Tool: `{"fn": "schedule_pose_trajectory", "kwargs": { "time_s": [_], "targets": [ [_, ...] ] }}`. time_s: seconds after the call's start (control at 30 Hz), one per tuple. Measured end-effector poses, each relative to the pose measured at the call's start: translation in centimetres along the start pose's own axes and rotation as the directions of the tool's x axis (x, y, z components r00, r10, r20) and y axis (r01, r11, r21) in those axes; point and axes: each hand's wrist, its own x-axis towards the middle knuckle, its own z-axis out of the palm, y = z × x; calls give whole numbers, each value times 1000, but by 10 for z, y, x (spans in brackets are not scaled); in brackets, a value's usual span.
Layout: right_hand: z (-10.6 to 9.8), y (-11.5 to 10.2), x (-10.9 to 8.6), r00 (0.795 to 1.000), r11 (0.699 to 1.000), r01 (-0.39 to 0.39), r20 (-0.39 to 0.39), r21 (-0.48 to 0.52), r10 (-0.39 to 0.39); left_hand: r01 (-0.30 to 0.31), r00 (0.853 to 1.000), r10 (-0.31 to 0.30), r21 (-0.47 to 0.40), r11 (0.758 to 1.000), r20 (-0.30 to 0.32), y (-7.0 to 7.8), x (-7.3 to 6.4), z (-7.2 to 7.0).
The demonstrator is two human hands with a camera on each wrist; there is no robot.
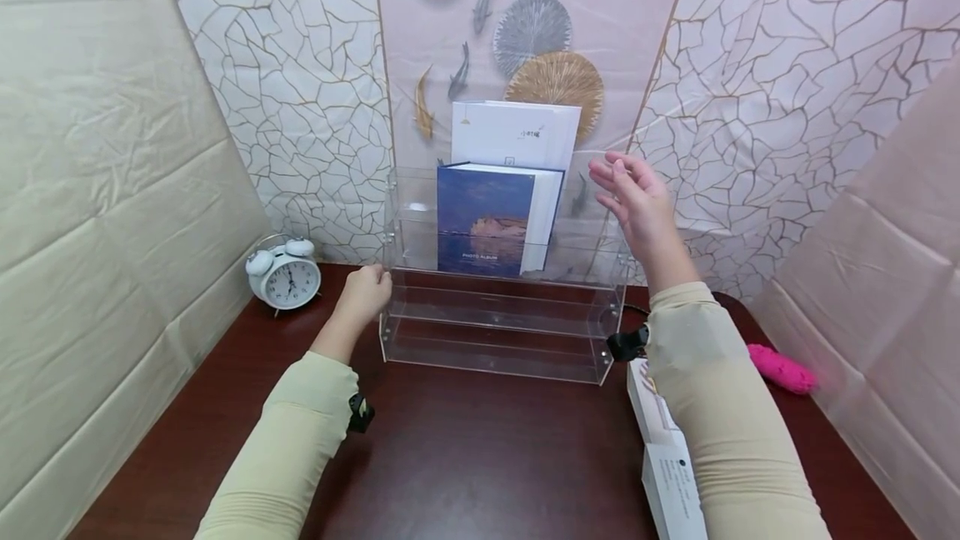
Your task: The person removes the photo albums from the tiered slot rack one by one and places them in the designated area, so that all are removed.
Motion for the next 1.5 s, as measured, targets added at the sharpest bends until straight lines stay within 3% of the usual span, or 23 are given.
{"fn": "schedule_pose_trajectory", "kwargs": {
  "time_s": [0.43, 0.77, 0.9, 1.1, 1.37, 1.5],
  "targets": [
    [16, 19, 0, 996, 999, -40, 76, -13, 41, 3, 1000, -3, 4, 1000, -13, -5, 1, 0],
    [24, 19, 1, 997, 999, -46, 63, -29, 48, -2, 1000, 2, -3, 1000, -17, -1, 4, -2],
    [27, 27, 3, 998, 993, -46, 42, -113, 51, 9, 1000, -9, -3, 1000, -18, -1, 2, -3],
    [28, 42, 3, 998, 933, -65, -6, -354, 68, 11, 1000, -11, -3, 1000, -2, -1, 2, -2],
    [30, 52, -2, 993, 873, -117, -47, -473, 107, -4, 1000, 4, 22, 1000, -2, -1, 5, 0],
    [31, 61, -4, 993, 817, -119, -67, -564, 99, 3, 1000, -3, 23, 1000, 5, -2, 4, 1]
  ]
}}
